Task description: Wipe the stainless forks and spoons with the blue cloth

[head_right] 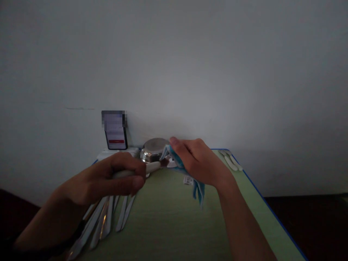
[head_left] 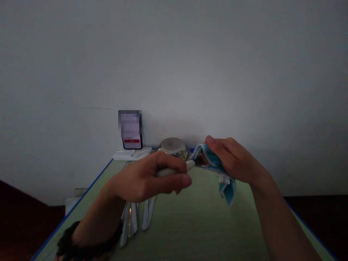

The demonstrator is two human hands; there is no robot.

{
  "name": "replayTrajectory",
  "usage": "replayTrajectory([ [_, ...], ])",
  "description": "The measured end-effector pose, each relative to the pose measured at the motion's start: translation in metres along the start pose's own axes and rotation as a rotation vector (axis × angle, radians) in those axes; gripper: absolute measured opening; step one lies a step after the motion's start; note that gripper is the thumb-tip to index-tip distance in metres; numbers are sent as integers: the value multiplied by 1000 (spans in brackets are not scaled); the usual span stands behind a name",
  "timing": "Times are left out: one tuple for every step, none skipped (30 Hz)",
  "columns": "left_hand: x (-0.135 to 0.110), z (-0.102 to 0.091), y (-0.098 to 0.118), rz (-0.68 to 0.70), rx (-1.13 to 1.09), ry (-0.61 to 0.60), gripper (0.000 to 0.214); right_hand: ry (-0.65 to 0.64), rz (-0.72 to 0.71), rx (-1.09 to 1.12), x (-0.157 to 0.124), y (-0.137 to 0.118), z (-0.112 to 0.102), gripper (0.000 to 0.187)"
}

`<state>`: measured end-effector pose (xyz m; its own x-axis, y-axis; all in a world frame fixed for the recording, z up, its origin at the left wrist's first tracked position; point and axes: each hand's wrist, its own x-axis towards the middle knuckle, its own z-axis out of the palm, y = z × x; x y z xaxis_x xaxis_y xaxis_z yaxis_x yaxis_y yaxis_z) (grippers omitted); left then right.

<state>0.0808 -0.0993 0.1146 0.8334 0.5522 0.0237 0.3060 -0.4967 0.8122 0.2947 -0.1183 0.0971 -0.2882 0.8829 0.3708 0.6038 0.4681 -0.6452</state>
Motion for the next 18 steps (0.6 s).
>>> replayTrajectory([
  [1,0,1,-15,-31,8,27,8,-31,-7,0,0,-2,41],
  [2,1,1,-27,-66,12,28,2,-56,-15,0,-1,-3,37],
  [3,1,1,-31,-101,19,30,-20,-72,-27,0,-1,-5,31],
  [3,1,1,-29,-125,26,30,-54,-76,-45,0,-1,-6,25],
  [3,2,2,-24,-135,32,31,-97,-70,-65,1,-1,-7,20],
  [3,2,2,-20,-130,38,31,-139,-61,-84,1,-1,-8,17],
  [2,2,2,-18,-110,42,30,-169,-54,-99,2,0,-8,17],
  [2,2,3,-18,-83,47,31,-188,-53,-110,2,0,-8,19],
  [1,2,3,-21,-51,47,31,-199,-57,-116,3,1,-8,21],
  [1,2,3,-24,-16,48,31,-206,-61,-118,3,1,-8,24],
  [1,2,3,-25,16,52,30,-211,-66,-120,4,2,-8,26],
  [0,2,3,-24,44,63,30,-214,-68,-123,4,2,-8,27],
  [1,3,2,-24,64,69,30,-215,-68,-126,4,3,-7,28],
  [1,3,1,-25,76,74,30,-215,-68,-130,5,3,-7,28],
  [1,3,1,-24,79,76,31,-212,-68,-134,5,3,-7,28],
  [1,3,1,-24,80,75,31,-209,-69,-139,5,3,-6,28],
  [1,3,1,-24,79,76,32,-206,-71,-144,5,3,-6,28],
  [1,3,1,-24,75,76,32,-203,-71,-147,5,3,-6,28],
])
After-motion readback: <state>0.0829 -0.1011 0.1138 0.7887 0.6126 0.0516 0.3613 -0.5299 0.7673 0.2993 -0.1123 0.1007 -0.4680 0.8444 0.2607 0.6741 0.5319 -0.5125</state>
